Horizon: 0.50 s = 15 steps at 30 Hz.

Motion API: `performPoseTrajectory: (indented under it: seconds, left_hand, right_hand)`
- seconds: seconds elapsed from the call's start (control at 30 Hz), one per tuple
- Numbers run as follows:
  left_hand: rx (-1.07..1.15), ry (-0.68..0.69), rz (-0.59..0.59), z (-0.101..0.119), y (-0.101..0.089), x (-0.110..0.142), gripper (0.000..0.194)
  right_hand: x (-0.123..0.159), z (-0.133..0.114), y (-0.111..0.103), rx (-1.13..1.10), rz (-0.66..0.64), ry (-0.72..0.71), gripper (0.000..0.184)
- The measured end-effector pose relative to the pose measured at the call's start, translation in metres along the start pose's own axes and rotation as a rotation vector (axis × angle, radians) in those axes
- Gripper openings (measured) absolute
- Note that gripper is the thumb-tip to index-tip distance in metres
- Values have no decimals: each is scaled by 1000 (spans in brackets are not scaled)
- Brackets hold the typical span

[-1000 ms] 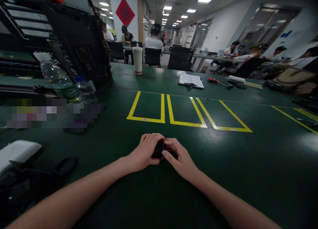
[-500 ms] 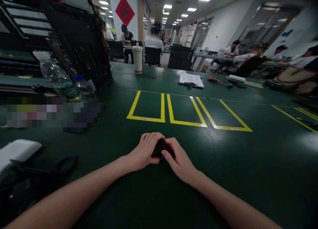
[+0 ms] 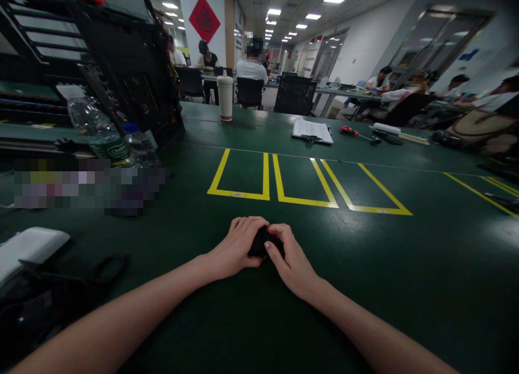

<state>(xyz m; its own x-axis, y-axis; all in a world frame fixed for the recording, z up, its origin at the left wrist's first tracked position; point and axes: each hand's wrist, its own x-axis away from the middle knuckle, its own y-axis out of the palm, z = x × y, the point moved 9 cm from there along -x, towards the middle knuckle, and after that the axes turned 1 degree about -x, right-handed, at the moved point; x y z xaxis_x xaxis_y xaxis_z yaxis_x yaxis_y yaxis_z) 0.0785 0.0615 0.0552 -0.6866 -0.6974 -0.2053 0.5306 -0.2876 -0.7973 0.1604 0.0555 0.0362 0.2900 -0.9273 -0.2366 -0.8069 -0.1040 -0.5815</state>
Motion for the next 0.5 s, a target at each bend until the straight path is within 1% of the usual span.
performPoseTrajectory:
  seconds: [0.1,0.23,0.4,0.5]
  left_hand:
    - [1,-1,-5,0,0,0,55]
    - [-1,5,0,-1,1,0,56]
    - [-18,-1,-2,-2,2,0,57]
    - [-24,-2,-2,-1,2,0,57]
  right_hand:
    - [1,0,3,0,-39,12,21]
    - [2,-3,3,43,-62,-12,20]
    - [4,-11,-2,93,-16,-95,21]
    - [4,-10,-4,80,18,-102,16]
